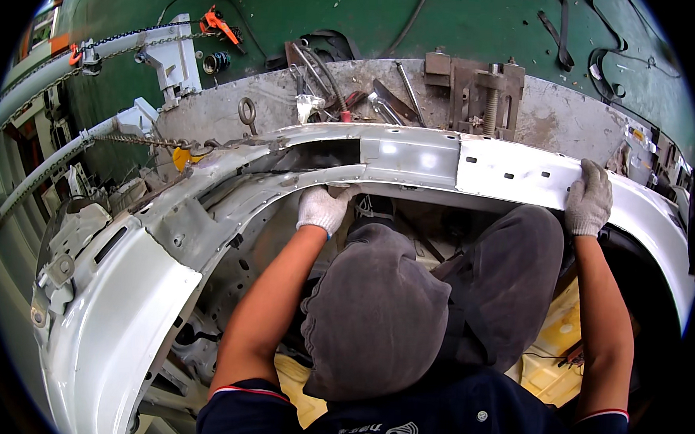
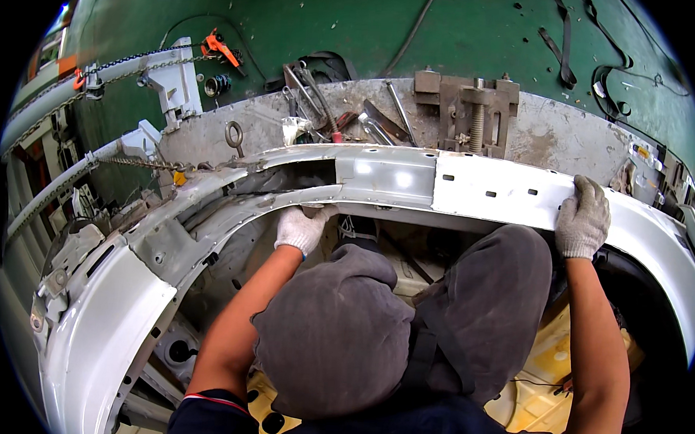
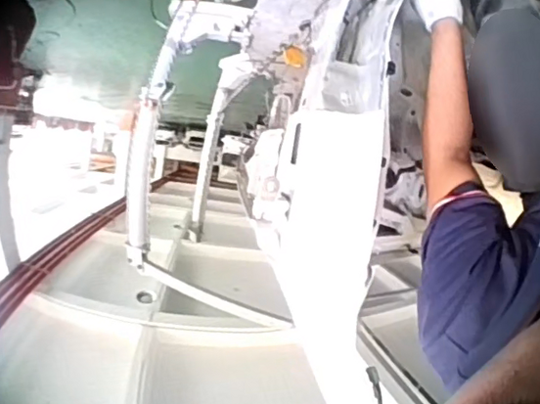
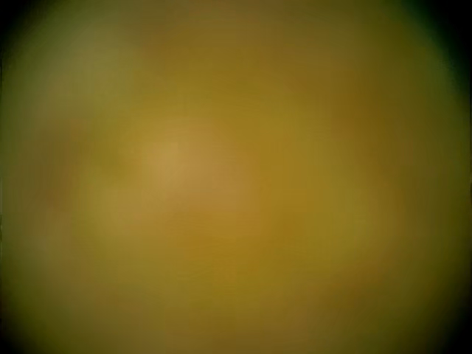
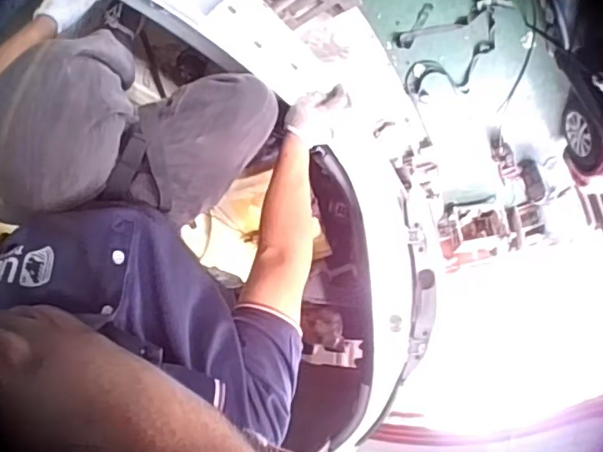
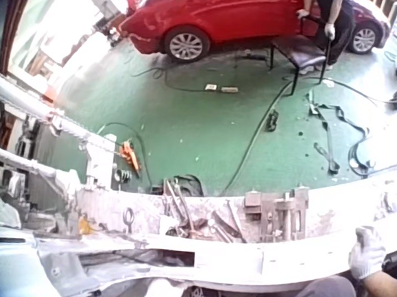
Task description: The person sits inside a vehicle's footwell and uses a hammer and metal dolly to shape and align a white metal panel along the car's frame. They repeatedly strike the panel to adjust its curvature and fit.
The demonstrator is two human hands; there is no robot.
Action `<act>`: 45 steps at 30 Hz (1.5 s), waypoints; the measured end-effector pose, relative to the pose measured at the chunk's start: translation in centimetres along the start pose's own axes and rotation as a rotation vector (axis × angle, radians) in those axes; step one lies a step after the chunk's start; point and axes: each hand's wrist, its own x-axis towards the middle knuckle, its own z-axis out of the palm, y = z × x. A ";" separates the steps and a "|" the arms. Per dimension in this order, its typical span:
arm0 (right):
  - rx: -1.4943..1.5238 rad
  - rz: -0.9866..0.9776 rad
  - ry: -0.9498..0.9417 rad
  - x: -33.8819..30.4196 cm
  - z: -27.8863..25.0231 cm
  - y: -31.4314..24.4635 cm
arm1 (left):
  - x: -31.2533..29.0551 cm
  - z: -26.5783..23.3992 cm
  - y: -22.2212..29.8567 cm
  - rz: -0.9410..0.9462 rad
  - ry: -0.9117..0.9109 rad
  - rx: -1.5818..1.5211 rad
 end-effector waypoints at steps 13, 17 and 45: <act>-0.069 -0.064 -0.105 0.6 -1.2 -0.5 | 0.7 0.6 -0.3 0.050 -0.003 -0.026; -0.261 -0.131 -0.213 1.7 -3.2 -3.3 | 0.2 0.2 0.4 0.016 0.007 0.034; 0.019 -0.221 -0.122 1.8 -1.3 -1.0 | -1.4 -1.7 1.6 0.053 0.059 0.201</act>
